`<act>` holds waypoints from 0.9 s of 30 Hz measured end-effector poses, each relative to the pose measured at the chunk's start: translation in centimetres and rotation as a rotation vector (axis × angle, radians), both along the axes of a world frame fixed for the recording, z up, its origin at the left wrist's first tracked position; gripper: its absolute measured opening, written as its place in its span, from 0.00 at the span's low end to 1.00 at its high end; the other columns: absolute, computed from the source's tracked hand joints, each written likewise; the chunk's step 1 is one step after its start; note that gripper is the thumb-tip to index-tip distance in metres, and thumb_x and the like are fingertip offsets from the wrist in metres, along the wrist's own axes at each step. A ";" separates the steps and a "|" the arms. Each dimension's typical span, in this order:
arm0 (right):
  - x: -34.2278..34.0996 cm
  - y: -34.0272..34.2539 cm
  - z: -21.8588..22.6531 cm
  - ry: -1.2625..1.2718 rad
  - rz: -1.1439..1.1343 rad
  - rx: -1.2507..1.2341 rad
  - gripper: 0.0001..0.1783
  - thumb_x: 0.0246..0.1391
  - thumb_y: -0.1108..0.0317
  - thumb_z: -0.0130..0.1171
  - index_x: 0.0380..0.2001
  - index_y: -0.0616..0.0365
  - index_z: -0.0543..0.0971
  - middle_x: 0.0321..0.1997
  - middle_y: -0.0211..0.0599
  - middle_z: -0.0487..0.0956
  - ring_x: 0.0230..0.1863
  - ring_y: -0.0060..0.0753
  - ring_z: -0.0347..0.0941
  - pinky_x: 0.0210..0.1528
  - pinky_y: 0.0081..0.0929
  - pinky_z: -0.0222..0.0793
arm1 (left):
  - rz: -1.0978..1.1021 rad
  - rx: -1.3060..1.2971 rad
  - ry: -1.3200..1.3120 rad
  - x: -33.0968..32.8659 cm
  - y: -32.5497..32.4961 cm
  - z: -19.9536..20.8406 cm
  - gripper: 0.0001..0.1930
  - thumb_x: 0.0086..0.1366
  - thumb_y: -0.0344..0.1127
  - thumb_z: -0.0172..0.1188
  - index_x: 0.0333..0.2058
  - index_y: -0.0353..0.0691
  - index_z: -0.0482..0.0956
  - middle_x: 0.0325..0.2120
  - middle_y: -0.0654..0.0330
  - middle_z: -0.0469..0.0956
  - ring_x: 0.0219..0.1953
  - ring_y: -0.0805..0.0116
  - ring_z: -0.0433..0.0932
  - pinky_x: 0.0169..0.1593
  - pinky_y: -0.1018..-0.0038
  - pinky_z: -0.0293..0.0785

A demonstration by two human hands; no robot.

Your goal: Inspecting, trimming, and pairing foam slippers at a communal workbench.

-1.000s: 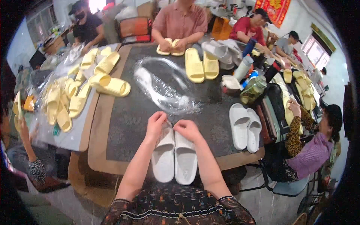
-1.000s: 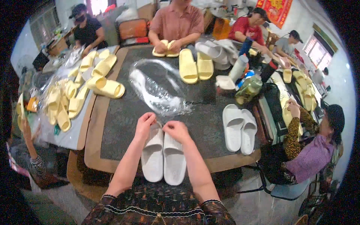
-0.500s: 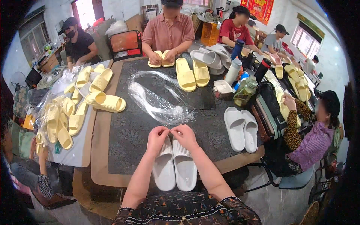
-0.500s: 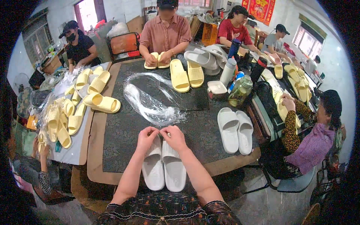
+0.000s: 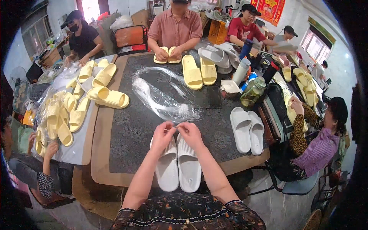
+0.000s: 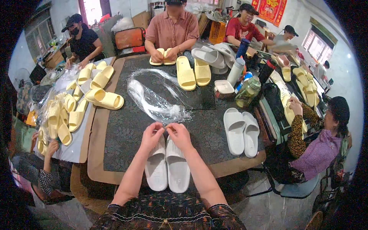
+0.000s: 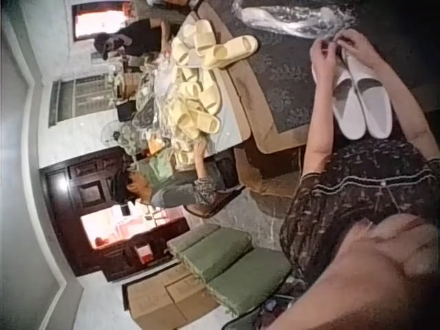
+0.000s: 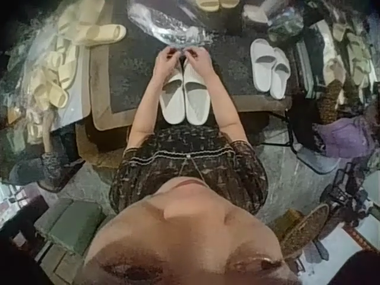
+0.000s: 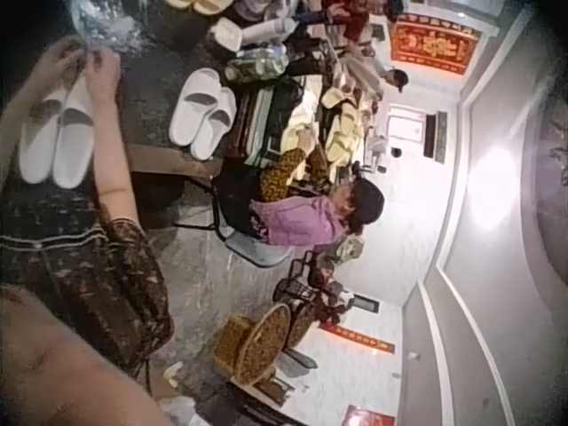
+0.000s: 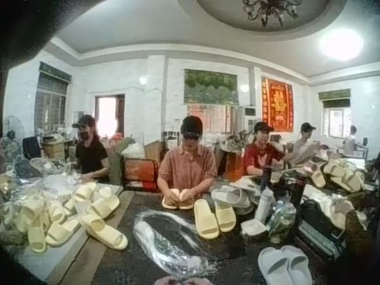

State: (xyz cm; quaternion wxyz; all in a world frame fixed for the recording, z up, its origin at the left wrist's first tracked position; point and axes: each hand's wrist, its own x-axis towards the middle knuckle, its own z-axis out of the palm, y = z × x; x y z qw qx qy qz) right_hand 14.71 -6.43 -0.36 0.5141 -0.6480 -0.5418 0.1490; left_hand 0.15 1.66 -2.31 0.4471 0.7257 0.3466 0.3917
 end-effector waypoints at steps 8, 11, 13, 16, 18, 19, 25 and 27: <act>0.2 -0.2 -2.2 0.115 0.068 -0.124 0.12 0.52 0.62 0.62 0.36 0.57 0.81 0.34 0.39 0.79 0.32 0.36 0.75 0.38 0.30 0.71 | 0.025 -0.139 -0.140 -0.4 0.5 -0.6 0.07 0.61 0.34 0.60 0.31 0.35 0.79 0.24 0.63 0.76 0.28 0.78 0.72 0.33 0.78 0.69; 0.5 0.6 -0.8 0.058 0.102 -0.108 0.13 0.52 0.61 0.61 0.33 0.60 0.80 0.25 0.41 0.79 0.29 0.38 0.77 0.33 0.31 0.70 | 0.046 -0.258 -0.270 -0.7 1.4 0.1 0.06 0.64 0.32 0.57 0.33 0.35 0.77 0.25 0.70 0.73 0.30 0.82 0.68 0.34 0.82 0.66; 0.8 0.1 -2.3 0.112 0.078 -0.119 0.12 0.52 0.61 0.61 0.32 0.60 0.80 0.26 0.40 0.79 0.28 0.38 0.75 0.33 0.31 0.70 | 0.038 -0.268 -0.228 -0.5 0.4 0.6 0.06 0.63 0.32 0.58 0.36 0.35 0.77 0.27 0.70 0.74 0.31 0.82 0.70 0.36 0.82 0.67; -0.1 0.4 -1.7 0.085 0.090 -0.162 0.12 0.52 0.61 0.61 0.32 0.59 0.80 0.27 0.39 0.79 0.27 0.37 0.74 0.33 0.31 0.70 | 0.006 -0.211 -0.194 -0.6 0.9 -1.4 0.12 0.60 0.31 0.61 0.42 0.37 0.78 0.30 0.68 0.78 0.35 0.80 0.74 0.40 0.80 0.71; 0.1 0.0 -1.8 0.041 0.091 -0.103 0.11 0.52 0.61 0.61 0.32 0.59 0.80 0.28 0.39 0.79 0.27 0.37 0.74 0.33 0.30 0.70 | -0.062 -0.017 -0.032 -0.6 0.0 -0.4 0.11 0.58 0.35 0.63 0.38 0.37 0.81 0.34 0.57 0.80 0.39 0.66 0.78 0.43 0.72 0.75; 0.2 -0.1 -2.0 -0.001 0.100 -0.043 0.11 0.52 0.62 0.61 0.32 0.58 0.80 0.29 0.39 0.79 0.27 0.36 0.73 0.33 0.30 0.70 | -0.102 -0.001 0.024 -0.5 -0.2 0.0 0.10 0.57 0.35 0.63 0.36 0.37 0.81 0.33 0.56 0.80 0.39 0.63 0.78 0.42 0.71 0.74; 0.1 0.1 -2.5 0.336 0.198 -0.121 0.07 0.50 0.72 0.61 0.34 0.60 0.79 0.28 0.23 0.76 0.26 0.11 0.65 0.29 0.15 0.65 | 0.089 -0.059 -0.010 -0.8 -0.2 0.8 0.09 0.61 0.35 0.58 0.33 0.34 0.79 0.27 0.56 0.79 0.32 0.61 0.76 0.40 0.69 0.71; 0.7 0.6 -2.5 0.275 0.203 -0.169 0.08 0.50 0.73 0.61 0.35 0.61 0.79 0.28 0.24 0.77 0.26 0.11 0.65 0.30 0.15 0.64 | 0.122 -0.074 -0.035 -0.5 0.3 0.2 0.08 0.62 0.34 0.58 0.33 0.34 0.79 0.25 0.59 0.78 0.30 0.68 0.75 0.37 0.72 0.71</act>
